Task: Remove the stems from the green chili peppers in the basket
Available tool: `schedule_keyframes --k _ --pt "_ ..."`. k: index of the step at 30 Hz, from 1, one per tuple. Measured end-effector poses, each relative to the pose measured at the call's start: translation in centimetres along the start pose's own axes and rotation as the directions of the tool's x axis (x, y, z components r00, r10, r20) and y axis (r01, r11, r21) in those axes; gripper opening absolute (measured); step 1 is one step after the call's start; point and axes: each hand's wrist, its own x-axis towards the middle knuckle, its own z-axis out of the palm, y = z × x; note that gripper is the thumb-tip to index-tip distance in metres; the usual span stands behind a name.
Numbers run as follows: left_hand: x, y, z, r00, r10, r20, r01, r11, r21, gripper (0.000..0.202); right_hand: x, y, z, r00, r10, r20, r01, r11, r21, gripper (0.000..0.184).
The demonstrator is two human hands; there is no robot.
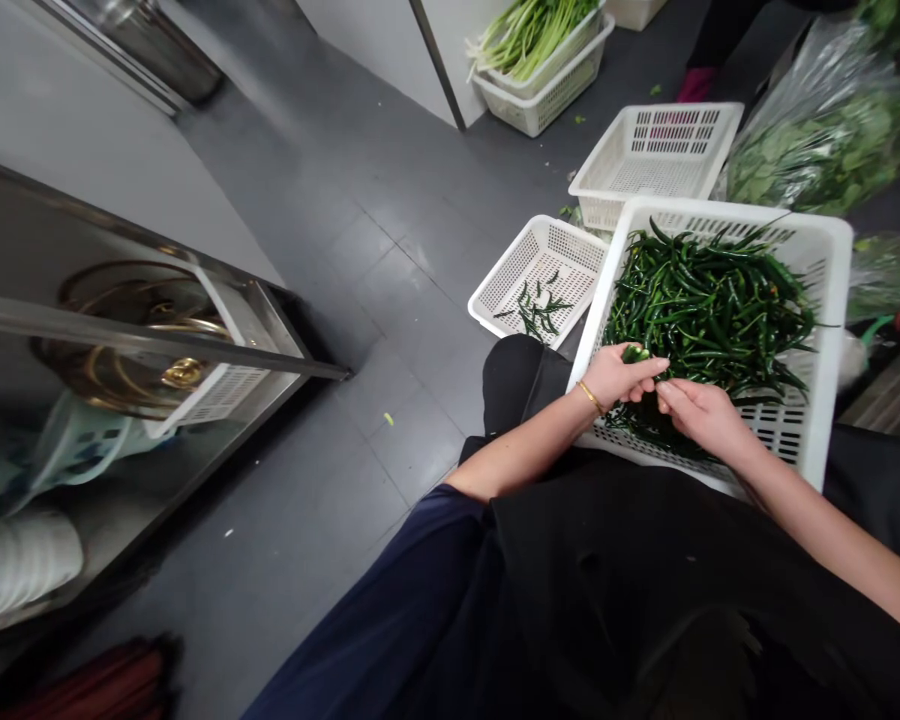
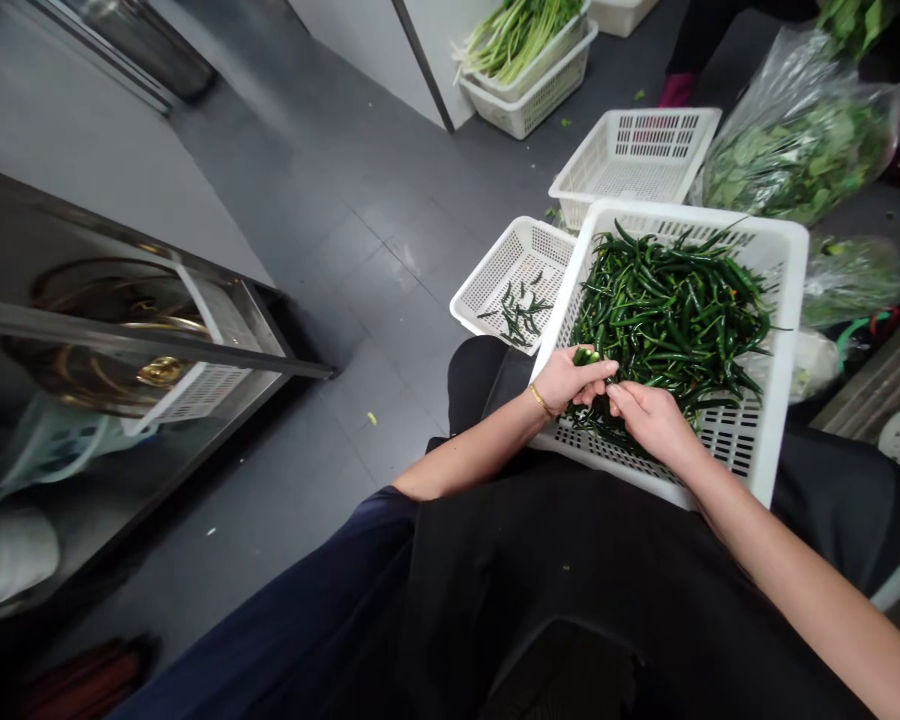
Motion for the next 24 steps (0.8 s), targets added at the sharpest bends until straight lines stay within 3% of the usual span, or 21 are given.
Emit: schedule_keyframes --k 1,3,5,7,9,12,15,16,18,20,22,24 --pt "-0.1 -0.1 0.0 0.999 -0.027 0.025 0.028 0.999 -0.044 0.032 -0.3 -0.3 -0.3 0.996 -0.093 -0.001 0.092 0.990 -0.104 0.043" --pt "0.0 -0.3 -0.3 0.989 -0.109 0.101 0.121 0.985 -0.124 0.028 -0.6 -0.8 -1.2 0.958 -0.262 0.118 0.285 0.923 -0.260 0.044" --pt "0.2 -0.4 -0.7 0.981 -0.171 0.092 0.185 0.968 -0.168 0.024 -0.4 -0.6 -1.9 0.919 -0.292 0.264 0.374 0.857 -0.354 0.044" --pt "0.4 -0.1 -1.2 0.988 -0.156 -0.006 0.151 0.968 -0.202 0.018 0.5 0.2 -1.5 0.937 -0.167 0.308 0.312 0.797 -0.518 0.042" --pt "0.4 0.5 -1.8 0.993 -0.103 -0.058 0.086 0.965 -0.249 0.012 1.8 1.1 0.2 0.962 -0.008 0.272 0.200 0.700 -0.685 0.046" --pt "0.0 1.3 -2.4 0.998 -0.053 0.024 0.058 0.949 -0.309 0.018 3.7 1.9 3.6 0.947 0.134 0.293 0.161 0.591 -0.791 0.039" --pt "-0.1 0.9 -2.7 0.998 -0.002 0.059 0.017 0.966 -0.258 0.027 5.0 2.0 4.5 0.934 0.158 0.320 0.170 0.592 -0.788 0.027" --pt "-0.1 0.6 -2.7 0.999 0.014 0.041 -0.004 0.975 -0.222 0.027 5.1 1.9 4.0 0.947 0.139 0.291 0.140 0.635 -0.760 0.024" --pt "0.1 -0.2 -2.4 1.000 0.023 -0.003 -0.023 0.991 -0.130 0.029 5.1 1.7 1.8 0.982 0.091 0.167 0.028 0.800 -0.599 0.023" --pt "0.2 -0.7 -1.8 1.000 0.008 -0.013 -0.008 1.000 -0.014 0.034 4.5 1.3 -0.8 0.997 0.066 0.037 -0.054 0.964 -0.260 0.028" --pt "0.2 -0.7 -1.2 1.000 -0.005 0.022 0.003 0.995 0.095 0.035 3.7 1.1 -2.6 0.998 0.053 -0.035 -0.049 0.993 0.109 0.038" --pt "0.2 -0.3 -0.9 0.999 0.001 0.043 -0.006 0.992 0.128 0.033 2.9 1.3 -2.9 0.995 0.083 -0.064 -0.064 0.964 0.258 0.044"
